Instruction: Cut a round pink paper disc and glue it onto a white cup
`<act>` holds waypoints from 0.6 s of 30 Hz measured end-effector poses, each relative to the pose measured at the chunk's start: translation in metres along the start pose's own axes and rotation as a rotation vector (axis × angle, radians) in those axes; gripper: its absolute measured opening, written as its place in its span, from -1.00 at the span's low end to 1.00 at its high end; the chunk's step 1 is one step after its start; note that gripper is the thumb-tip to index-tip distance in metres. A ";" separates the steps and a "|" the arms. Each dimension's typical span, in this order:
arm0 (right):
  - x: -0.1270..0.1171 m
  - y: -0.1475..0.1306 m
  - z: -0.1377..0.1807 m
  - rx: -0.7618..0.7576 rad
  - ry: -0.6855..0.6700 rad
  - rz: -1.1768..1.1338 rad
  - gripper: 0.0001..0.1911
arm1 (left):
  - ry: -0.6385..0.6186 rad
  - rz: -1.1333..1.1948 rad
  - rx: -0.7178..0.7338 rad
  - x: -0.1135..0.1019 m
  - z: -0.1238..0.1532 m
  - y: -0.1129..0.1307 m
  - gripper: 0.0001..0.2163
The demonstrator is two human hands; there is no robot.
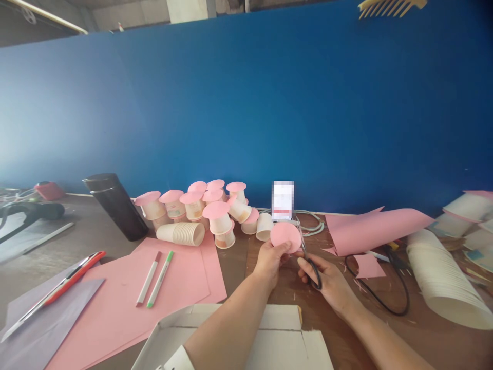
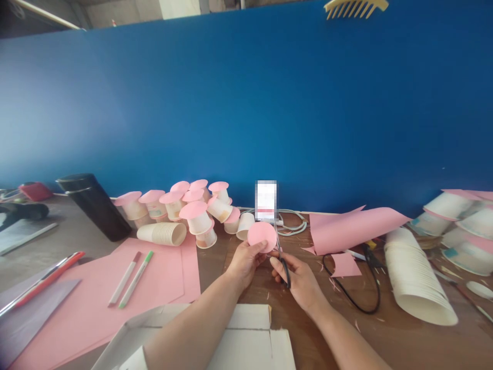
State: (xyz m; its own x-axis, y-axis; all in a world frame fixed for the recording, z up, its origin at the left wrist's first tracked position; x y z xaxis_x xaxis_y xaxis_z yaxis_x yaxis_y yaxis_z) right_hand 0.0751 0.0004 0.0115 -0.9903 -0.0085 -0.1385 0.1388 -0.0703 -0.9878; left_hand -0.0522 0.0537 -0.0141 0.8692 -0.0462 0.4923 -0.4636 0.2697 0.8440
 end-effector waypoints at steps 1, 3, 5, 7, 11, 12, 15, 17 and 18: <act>0.000 0.000 0.000 -0.002 0.001 0.002 -0.44 | -0.003 -0.003 -0.002 0.000 0.000 0.000 -0.60; 0.000 0.000 0.000 -0.004 -0.001 0.005 -0.44 | -0.002 -0.010 -0.004 0.000 0.000 0.000 -0.60; 0.000 -0.001 0.000 -0.004 -0.001 0.004 -0.44 | 0.005 -0.017 -0.004 0.000 0.000 0.000 -0.61; 0.000 -0.001 0.000 -0.001 0.005 0.002 -0.43 | 0.010 -0.018 0.000 0.000 0.000 0.001 -0.61; -0.001 -0.002 0.000 -0.009 0.024 -0.006 -0.42 | 0.011 -0.003 0.012 0.001 0.001 0.002 -0.59; -0.001 -0.002 0.000 -0.011 0.026 -0.009 -0.42 | 0.015 -0.002 0.010 0.000 0.001 0.002 -0.59; -0.001 -0.001 0.000 -0.008 0.020 -0.017 -0.42 | 0.015 -0.007 0.010 0.000 0.001 0.002 -0.59; -0.001 0.001 -0.001 -0.005 0.008 -0.023 -0.44 | 0.006 -0.015 0.017 0.000 0.000 0.002 -0.59; 0.000 0.001 -0.001 -0.004 0.002 -0.026 -0.45 | 0.003 -0.020 0.020 0.000 0.000 0.001 -0.59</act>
Point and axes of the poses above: each hand's wrist, its own z-axis away from the middle knuckle, its own x-axis out of the palm, y = z × x, the point moved 6 cm from there along -z, towards the middle knuckle, and after that the axes turned 8 degrees about -z, right-handed, at the moved point
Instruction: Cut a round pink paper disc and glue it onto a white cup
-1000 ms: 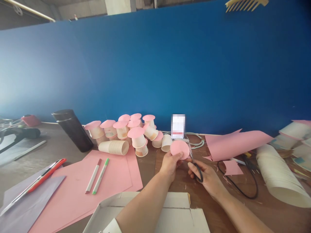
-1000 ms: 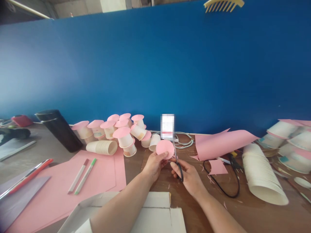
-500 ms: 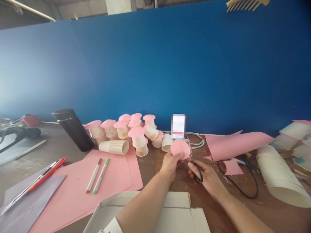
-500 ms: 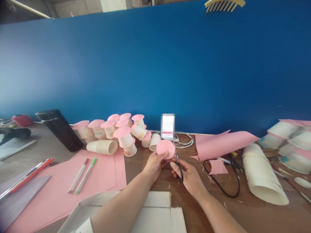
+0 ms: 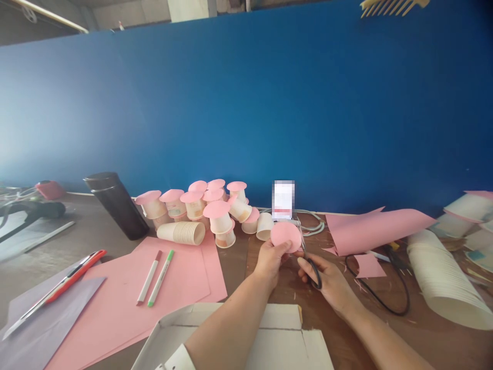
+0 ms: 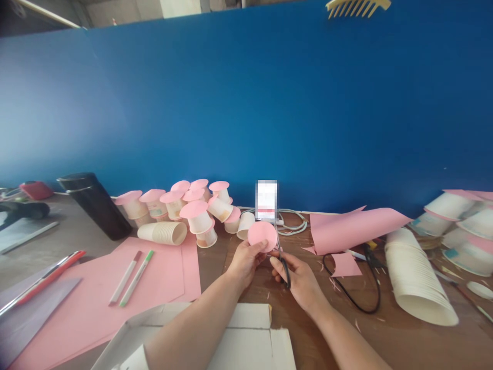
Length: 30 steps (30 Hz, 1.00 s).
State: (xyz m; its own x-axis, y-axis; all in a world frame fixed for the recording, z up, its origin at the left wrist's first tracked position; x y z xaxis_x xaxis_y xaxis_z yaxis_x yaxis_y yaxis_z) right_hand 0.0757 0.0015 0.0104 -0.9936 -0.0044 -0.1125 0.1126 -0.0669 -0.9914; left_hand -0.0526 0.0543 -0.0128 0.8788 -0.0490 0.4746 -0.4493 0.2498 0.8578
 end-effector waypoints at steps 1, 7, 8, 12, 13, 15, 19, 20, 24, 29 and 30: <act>0.000 0.000 0.000 0.001 -0.005 -0.003 -0.45 | -0.002 -0.007 0.001 0.000 0.000 0.000 -0.60; 0.000 0.001 0.000 0.016 -0.004 0.002 -0.47 | 0.004 -0.013 -0.002 -0.001 0.001 -0.001 -0.62; 0.001 0.001 0.000 0.020 -0.005 0.002 -0.47 | 0.000 -0.011 0.002 0.000 0.001 0.000 -0.62; 0.001 0.001 0.000 0.024 -0.015 -0.002 -0.46 | -0.017 -0.011 0.011 0.000 0.001 0.000 -0.62; 0.001 0.001 0.000 0.023 -0.016 -0.003 -0.46 | -0.018 -0.012 0.012 0.000 0.001 0.000 -0.62; 0.001 0.000 0.000 0.021 -0.018 0.001 -0.46 | -0.018 -0.014 0.013 0.000 0.000 0.000 -0.61; 0.000 0.000 0.000 0.017 -0.018 0.004 -0.47 | -0.015 -0.014 0.011 0.001 0.001 0.001 -0.61; 0.000 0.001 0.000 0.018 -0.017 0.006 -0.47 | -0.015 -0.015 0.009 0.001 0.001 0.001 -0.61; 0.000 0.004 -0.001 0.016 -0.020 0.014 -0.45 | -0.012 -0.015 0.009 0.001 0.002 0.001 -0.61; -0.001 0.008 -0.003 0.011 -0.035 0.013 -0.45 | -0.028 -0.015 0.003 0.001 0.000 -0.001 -0.60; -0.001 0.008 -0.004 0.005 -0.038 0.014 -0.46 | -0.028 -0.013 0.002 0.001 0.000 -0.001 -0.60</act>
Point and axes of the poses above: each hand's wrist, its own z-axis away from the middle knuckle, its own x-axis out of the palm, y = z × x, the point moved 6 cm from there along -z, towards the middle knuckle, and after that the axes turned 8 degrees about -z, right-handed, at the moved point
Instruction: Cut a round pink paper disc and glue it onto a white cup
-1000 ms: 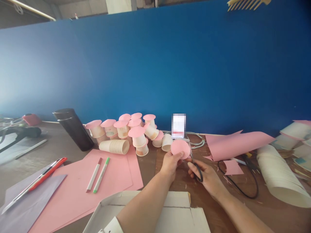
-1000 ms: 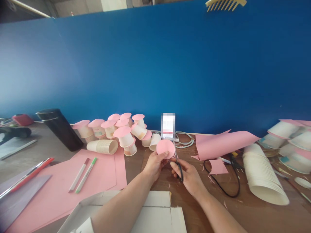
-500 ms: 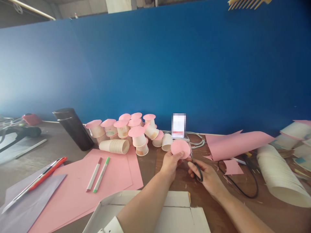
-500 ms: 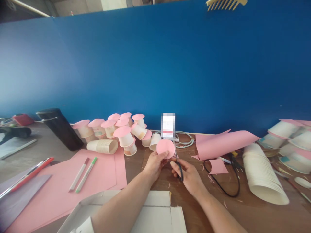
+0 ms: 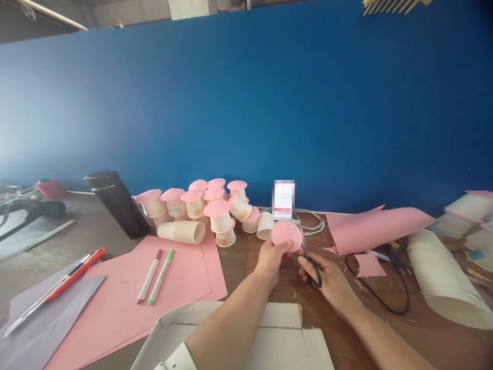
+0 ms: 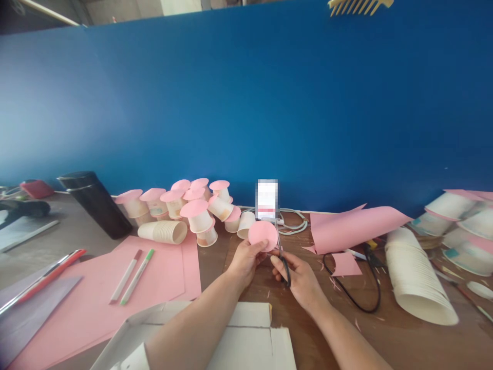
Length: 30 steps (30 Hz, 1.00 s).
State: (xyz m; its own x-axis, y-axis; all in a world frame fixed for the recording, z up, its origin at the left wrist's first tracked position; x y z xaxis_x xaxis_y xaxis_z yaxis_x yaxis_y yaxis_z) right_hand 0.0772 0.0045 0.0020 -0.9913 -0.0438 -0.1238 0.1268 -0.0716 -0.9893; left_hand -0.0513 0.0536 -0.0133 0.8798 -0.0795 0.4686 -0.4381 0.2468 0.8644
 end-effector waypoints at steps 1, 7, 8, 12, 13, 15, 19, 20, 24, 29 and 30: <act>0.000 0.000 0.000 -0.007 -0.001 0.002 -0.46 | 0.005 0.003 -0.001 0.000 0.000 0.000 -0.61; 0.000 -0.001 0.000 -0.006 0.019 0.003 -0.46 | 0.027 0.007 -0.007 -0.001 0.000 0.000 -0.63; 0.000 -0.001 0.000 -0.004 0.021 0.001 -0.46 | 0.026 0.007 -0.007 -0.001 0.000 0.000 -0.62; 0.000 -0.001 0.000 -0.007 0.020 0.002 -0.44 | 0.027 0.006 -0.011 0.000 0.000 0.001 -0.63; 0.000 -0.001 0.000 -0.007 0.019 0.005 -0.44 | 0.025 0.005 -0.011 0.000 0.000 0.001 -0.64; 0.000 -0.001 0.000 -0.007 0.019 0.009 -0.44 | 0.020 0.006 -0.008 0.000 0.001 0.002 -0.64; 0.000 -0.002 0.000 -0.004 0.029 0.001 -0.44 | 0.022 0.006 -0.016 0.000 0.002 0.001 -0.63; 0.000 -0.002 0.000 -0.004 0.029 -0.003 -0.44 | 0.025 0.005 -0.018 0.000 0.002 0.001 -0.63; 0.001 0.000 0.000 -0.005 0.015 -0.017 -0.46 | 0.031 0.012 -0.019 -0.001 0.001 0.000 -0.61; 0.000 0.006 -0.001 0.013 0.007 -0.036 -0.47 | 0.022 0.013 -0.019 0.000 0.001 0.001 -0.60; 0.000 0.007 -0.002 0.014 0.008 -0.040 -0.47 | 0.021 0.014 -0.018 0.000 0.001 0.001 -0.60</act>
Point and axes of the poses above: each hand's wrist, its own z-axis away from the middle knuckle, its own x-axis out of the palm, y = z × x, the point moved 6 cm from there along -z, towards the middle knuckle, and after that the axes turned 8 degrees about -z, right-handed, at the moved point
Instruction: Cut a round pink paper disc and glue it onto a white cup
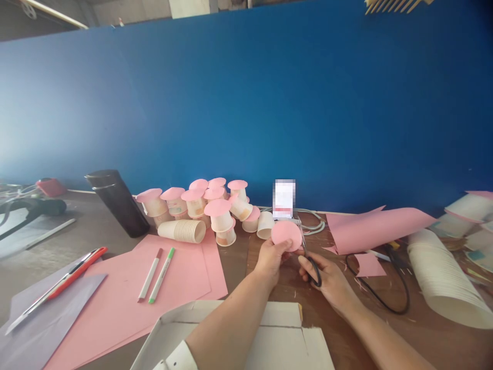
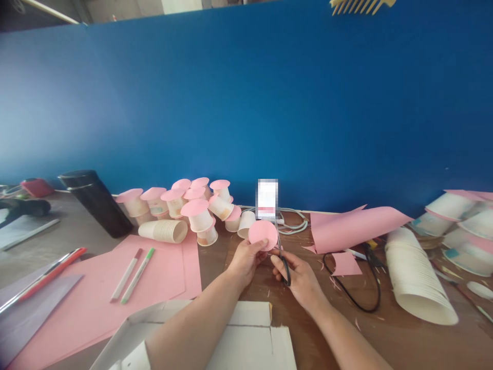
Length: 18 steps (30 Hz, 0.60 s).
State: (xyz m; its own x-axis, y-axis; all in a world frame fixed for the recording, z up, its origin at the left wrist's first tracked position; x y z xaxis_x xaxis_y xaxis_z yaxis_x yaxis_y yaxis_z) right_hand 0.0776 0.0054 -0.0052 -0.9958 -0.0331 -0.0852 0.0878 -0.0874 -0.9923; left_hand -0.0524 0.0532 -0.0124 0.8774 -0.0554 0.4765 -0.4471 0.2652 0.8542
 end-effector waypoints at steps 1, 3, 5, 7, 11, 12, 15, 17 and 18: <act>0.000 0.000 0.000 0.002 0.002 -0.003 -0.46 | 0.000 0.001 0.000 0.000 0.000 0.000 -0.60; 0.000 0.001 0.000 0.004 0.004 -0.004 -0.45 | -0.002 0.005 -0.001 -0.001 -0.002 -0.002 -0.61; 0.000 0.000 0.000 0.006 0.009 -0.006 -0.44 | -0.010 0.009 0.002 -0.002 -0.003 -0.003 -0.61; 0.001 -0.001 0.000 0.007 0.009 -0.004 -0.44 | -0.014 0.010 0.003 -0.002 -0.003 -0.005 -0.61; 0.001 -0.003 0.001 0.003 0.007 0.003 -0.45 | -0.011 0.005 0.002 -0.002 -0.003 -0.004 -0.62; 0.001 -0.004 0.001 0.000 0.009 0.002 -0.45 | -0.009 0.004 0.002 -0.001 -0.002 -0.004 -0.62; 0.001 -0.004 0.001 -0.006 0.012 -0.011 -0.45 | -0.003 0.005 -0.001 -0.001 -0.002 -0.003 -0.62; 0.001 -0.003 0.001 -0.003 0.013 -0.020 -0.45 | 0.000 0.009 -0.005 -0.001 -0.002 -0.003 -0.61; 0.001 -0.003 0.001 -0.001 0.013 -0.022 -0.45 | 0.000 0.010 -0.007 -0.001 -0.002 -0.003 -0.60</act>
State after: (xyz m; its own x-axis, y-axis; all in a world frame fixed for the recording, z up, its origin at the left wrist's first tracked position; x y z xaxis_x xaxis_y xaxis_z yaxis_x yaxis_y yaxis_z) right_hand 0.0762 0.0045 -0.0021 -0.9977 -0.0179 -0.0649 0.0662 -0.0870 -0.9940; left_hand -0.0517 0.0546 -0.0165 0.8730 -0.0524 0.4850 -0.4547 0.2723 0.8480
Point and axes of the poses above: each hand's wrist, its own z-axis away from the middle knuckle, its own x-axis out of the palm, y = z × x, the point moved 6 cm from there along -z, towards the middle knuckle, and after that the axes turned 8 degrees about -z, right-handed, at the moved point
